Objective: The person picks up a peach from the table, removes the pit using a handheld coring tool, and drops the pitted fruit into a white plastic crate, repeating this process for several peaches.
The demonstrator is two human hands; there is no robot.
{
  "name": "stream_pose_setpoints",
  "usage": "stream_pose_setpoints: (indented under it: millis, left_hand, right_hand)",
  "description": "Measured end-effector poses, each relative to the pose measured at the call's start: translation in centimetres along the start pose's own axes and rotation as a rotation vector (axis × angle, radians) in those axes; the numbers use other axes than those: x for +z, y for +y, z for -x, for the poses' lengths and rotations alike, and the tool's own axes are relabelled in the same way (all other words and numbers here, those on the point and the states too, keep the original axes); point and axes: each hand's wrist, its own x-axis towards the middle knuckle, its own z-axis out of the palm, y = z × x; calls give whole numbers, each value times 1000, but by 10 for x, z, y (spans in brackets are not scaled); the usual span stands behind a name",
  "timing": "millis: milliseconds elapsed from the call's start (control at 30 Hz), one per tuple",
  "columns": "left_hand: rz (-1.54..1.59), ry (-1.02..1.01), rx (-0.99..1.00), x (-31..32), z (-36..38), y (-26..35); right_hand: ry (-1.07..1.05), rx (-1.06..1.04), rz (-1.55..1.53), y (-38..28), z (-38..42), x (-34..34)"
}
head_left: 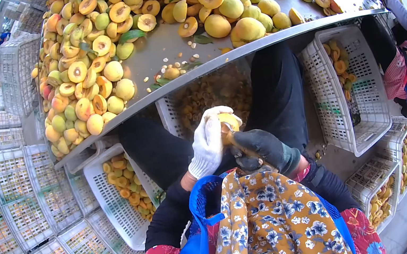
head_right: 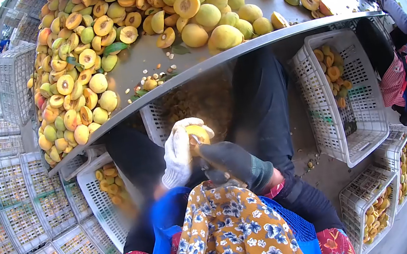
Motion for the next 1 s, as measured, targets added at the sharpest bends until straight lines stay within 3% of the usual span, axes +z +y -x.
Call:
stream_pose_setpoints:
  millis: [100, 233, 433, 533, 633, 700, 767, 833, 933, 1000]
  left_hand:
    - [-113, 34, 52, 2, 2, 6]
    - [-311, 71, -11, 4, 2, 18]
    - [146, -53, 5, 6, -1, 4]
    - [81, -75, 11, 6, 0, 7]
    - [147, -100, 16, 6, -3, 4]
    - [197, -106, 4, 7, -2, 3]
    - [167, -96, -19, 7, 0, 5]
    - [159, -80, -25, 7, 1, 5]
    - [204, -75, 2, 12, -2, 7]
    - [163, -53, -3, 12, -4, 7]
  right_hand:
    - [-56, 72, -142, -4, 3, 6]
    - [64, 20, 89, -8, 1, 10]
    - [187, 135, -283, -6, 7, 15]
    - [302, 101, -92, -2, 10, 11]
    - [110, 67, -146, 6, 5, -4]
    - [-109, 177, -467, -2, 8, 5]
    - [80, 54, -191, 7, 1, -3]
    - [56, 64, -211, 9, 1, -5]
    - [-420, 278, -647, 7, -4, -19]
    - [-234, 171, -467, 3, -1, -6]
